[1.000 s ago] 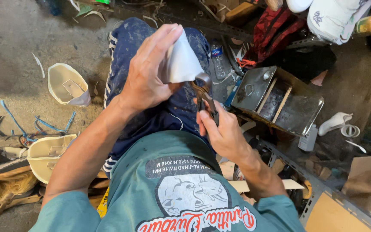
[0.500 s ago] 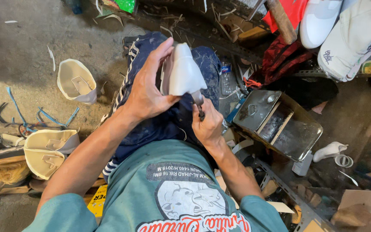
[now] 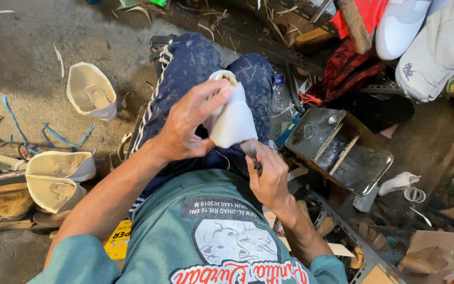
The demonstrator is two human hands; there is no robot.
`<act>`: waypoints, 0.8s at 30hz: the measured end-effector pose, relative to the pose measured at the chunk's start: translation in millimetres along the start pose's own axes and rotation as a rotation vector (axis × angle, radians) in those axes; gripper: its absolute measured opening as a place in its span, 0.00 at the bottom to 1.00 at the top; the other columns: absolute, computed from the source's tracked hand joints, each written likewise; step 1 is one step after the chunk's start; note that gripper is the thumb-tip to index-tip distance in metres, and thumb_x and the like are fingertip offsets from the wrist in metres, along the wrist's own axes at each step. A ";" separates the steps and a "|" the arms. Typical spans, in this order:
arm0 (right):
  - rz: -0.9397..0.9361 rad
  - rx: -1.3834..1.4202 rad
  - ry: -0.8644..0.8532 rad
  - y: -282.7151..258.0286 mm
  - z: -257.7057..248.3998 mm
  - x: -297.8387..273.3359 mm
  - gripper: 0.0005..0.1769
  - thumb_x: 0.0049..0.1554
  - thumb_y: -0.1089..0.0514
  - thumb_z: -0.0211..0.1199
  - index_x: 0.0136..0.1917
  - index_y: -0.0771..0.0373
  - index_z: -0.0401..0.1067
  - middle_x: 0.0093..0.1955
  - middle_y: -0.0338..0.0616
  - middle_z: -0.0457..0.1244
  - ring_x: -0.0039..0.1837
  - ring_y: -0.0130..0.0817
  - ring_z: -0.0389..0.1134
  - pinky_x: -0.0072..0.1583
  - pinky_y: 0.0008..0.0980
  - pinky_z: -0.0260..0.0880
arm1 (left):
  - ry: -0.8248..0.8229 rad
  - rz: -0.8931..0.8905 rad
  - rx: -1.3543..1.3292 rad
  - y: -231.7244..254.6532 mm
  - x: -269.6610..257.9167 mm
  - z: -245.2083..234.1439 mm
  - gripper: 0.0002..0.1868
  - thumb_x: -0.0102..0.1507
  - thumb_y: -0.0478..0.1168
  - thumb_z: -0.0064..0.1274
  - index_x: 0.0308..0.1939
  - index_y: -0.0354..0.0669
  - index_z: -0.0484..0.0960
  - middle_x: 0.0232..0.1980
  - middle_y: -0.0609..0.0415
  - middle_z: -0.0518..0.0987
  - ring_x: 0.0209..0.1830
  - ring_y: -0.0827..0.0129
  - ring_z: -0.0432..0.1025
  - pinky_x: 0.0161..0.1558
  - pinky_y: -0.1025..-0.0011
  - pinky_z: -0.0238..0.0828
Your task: The person uses a hammer to tap the sole of a white shoe, then removes and reinserts the insole. They continue hammering the shoe's sole and edges while seated on the floor.
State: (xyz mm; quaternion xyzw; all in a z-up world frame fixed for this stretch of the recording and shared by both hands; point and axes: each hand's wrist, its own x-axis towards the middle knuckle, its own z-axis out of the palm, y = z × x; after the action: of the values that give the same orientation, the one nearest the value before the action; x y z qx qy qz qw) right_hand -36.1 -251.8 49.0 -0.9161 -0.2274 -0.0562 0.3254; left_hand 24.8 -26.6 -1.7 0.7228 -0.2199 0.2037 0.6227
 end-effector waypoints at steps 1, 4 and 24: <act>0.005 -0.003 0.006 -1.8 -10.0 3.8 0.18 0.66 0.55 0.51 0.54 0.74 0.71 0.43 0.57 0.66 0.46 0.64 0.70 0.40 0.46 0.71 | -0.006 0.003 -0.004 2.1 7.1 -3.0 0.36 0.57 0.42 0.70 0.66 0.36 0.75 0.66 0.35 0.74 0.65 0.39 0.72 0.68 0.43 0.65; 0.286 0.313 -0.269 -3.9 -34.8 16.0 0.17 0.66 0.55 0.52 0.58 0.69 0.73 0.45 0.55 0.70 0.48 0.59 0.73 0.44 0.43 0.73 | -0.027 -0.069 -0.022 4.7 27.5 -12.9 0.38 0.57 0.38 0.70 0.69 0.35 0.72 0.66 0.35 0.73 0.66 0.38 0.71 0.66 0.45 0.67; 0.564 0.994 0.062 13.6 64.0 -37.0 0.37 0.58 0.54 0.68 0.73 0.75 0.59 0.66 0.58 0.62 0.69 0.38 0.61 0.66 0.44 0.69 | 0.347 -0.852 -0.993 33.6 -27.2 42.5 0.35 0.71 0.63 0.34 0.71 0.42 0.68 0.58 0.49 0.79 0.51 0.72 0.75 0.53 0.65 0.78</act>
State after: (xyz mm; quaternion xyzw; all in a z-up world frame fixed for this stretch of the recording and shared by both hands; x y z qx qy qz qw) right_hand -65.8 -235.4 -18.1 -0.6762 0.0363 0.1195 0.7261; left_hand -15.9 -71.2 4.1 0.3314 0.1198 -0.0717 0.9331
